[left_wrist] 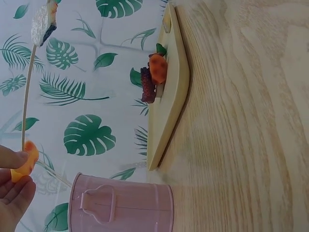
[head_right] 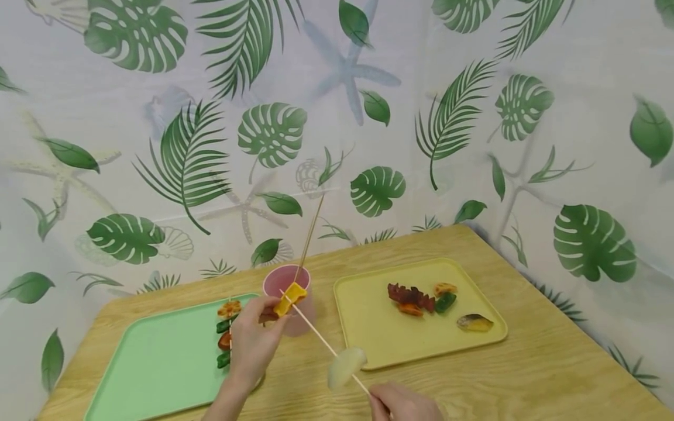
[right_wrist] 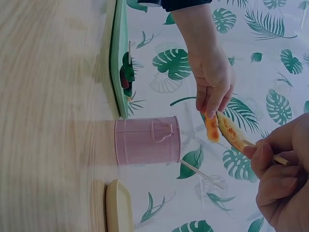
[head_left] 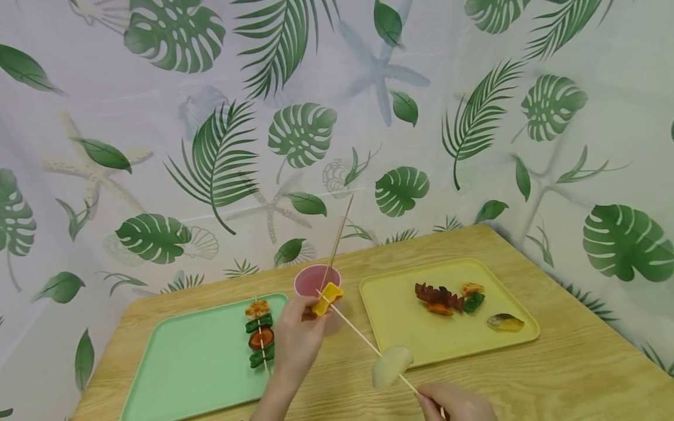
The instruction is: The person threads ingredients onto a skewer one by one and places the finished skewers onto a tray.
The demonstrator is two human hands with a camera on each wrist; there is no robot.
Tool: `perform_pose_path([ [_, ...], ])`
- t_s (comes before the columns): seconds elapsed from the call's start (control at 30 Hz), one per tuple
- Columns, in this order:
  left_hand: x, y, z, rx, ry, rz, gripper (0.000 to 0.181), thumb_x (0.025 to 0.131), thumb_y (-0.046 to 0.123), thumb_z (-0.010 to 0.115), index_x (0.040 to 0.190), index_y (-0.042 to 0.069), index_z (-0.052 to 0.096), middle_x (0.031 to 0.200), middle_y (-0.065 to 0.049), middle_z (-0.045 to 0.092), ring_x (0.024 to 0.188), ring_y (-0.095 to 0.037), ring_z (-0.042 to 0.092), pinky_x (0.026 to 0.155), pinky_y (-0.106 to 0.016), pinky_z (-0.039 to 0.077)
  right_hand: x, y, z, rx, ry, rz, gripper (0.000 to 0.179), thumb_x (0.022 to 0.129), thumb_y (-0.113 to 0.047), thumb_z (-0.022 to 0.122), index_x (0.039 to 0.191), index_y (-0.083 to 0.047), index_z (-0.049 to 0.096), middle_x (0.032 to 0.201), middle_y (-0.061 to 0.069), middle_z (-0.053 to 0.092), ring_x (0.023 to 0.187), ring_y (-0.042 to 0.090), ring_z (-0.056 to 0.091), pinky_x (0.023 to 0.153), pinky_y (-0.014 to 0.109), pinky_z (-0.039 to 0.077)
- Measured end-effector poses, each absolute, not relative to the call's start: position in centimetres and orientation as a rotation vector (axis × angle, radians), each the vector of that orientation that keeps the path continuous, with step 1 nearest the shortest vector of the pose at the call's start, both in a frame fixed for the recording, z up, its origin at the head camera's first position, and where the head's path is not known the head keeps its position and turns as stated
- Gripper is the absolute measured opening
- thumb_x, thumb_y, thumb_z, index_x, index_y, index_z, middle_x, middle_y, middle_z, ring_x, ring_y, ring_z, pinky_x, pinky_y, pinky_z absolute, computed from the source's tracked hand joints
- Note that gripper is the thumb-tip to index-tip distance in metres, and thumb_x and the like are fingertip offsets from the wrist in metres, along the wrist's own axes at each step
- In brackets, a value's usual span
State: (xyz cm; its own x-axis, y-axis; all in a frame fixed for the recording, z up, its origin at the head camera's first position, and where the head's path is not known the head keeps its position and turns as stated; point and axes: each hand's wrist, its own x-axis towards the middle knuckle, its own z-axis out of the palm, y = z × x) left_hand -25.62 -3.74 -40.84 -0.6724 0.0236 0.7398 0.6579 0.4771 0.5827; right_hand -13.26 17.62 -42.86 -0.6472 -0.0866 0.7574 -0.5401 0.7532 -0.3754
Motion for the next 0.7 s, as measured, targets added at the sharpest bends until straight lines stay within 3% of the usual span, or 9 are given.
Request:
perform_pose_path([
  [0.07,-25.5,-3.7,-40.8,-0.621,-2.015,-1.195,0.03,0.062,-0.013,0.078,0.086,-0.001,0.064,0.082,-0.008,0.059,0.071,-0.016,0.059,0.062,-0.023,0.053,-13.4,17.2,-42.6,0.433,-2.25,0.773,0.022,0.067,0.0,0.078,0.072,-0.018,0.067,0.062,-0.019,0.051,0.049,-0.012,0.033,0.041,0.008,0.028],
  [0.13,-25.3,-3.4,-40.7,-0.679,-1.981,-1.184,0.032,0.06,-0.013,0.079,0.086,-0.001,0.064,0.081,-0.007,0.06,0.07,-0.015,0.059,0.061,-0.022,0.053,-13.8,16.7,-42.0,0.378,-2.328,0.8,0.025,0.064,0.004,0.078,0.073,-0.018,0.067,0.062,-0.019,0.05,0.049,-0.01,0.034,0.041,0.011,0.03],
  [0.3,-24.2,-2.5,-40.0,-0.773,-1.938,-1.192,0.036,0.057,-0.014,0.08,0.086,0.0,0.064,0.083,-0.007,0.061,0.069,-0.015,0.061,0.062,-0.021,0.053,-14.6,15.8,-40.7,0.291,-2.374,0.915,0.018,0.072,0.003,0.073,0.076,-0.013,0.069,0.065,-0.016,0.054,0.052,-0.007,0.04,0.043,0.017,0.036],
  [0.5,-23.3,-1.9,-39.6,-0.834,-1.919,-1.24,0.036,0.059,-0.013,0.08,0.088,0.0,0.063,0.086,-0.007,0.06,0.072,-0.016,0.061,0.063,-0.018,0.052,-15.3,15.6,-39.9,0.268,-2.319,0.983,0.018,0.072,0.007,0.072,0.076,-0.011,0.071,0.068,-0.01,0.062,0.055,-0.005,0.048,0.045,0.018,0.042],
  [0.7,-23.3,-1.5,-39.7,-0.884,-1.913,-1.251,0.033,0.064,-0.012,0.078,0.09,0.0,0.063,0.088,-0.007,0.06,0.076,-0.016,0.06,0.066,-0.017,0.052,-15.6,15.8,-40.1,0.31,-2.273,0.945,0.02,0.071,0.009,0.073,0.077,-0.01,0.071,0.068,-0.009,0.063,0.055,-0.006,0.047,0.045,0.017,0.041],
])
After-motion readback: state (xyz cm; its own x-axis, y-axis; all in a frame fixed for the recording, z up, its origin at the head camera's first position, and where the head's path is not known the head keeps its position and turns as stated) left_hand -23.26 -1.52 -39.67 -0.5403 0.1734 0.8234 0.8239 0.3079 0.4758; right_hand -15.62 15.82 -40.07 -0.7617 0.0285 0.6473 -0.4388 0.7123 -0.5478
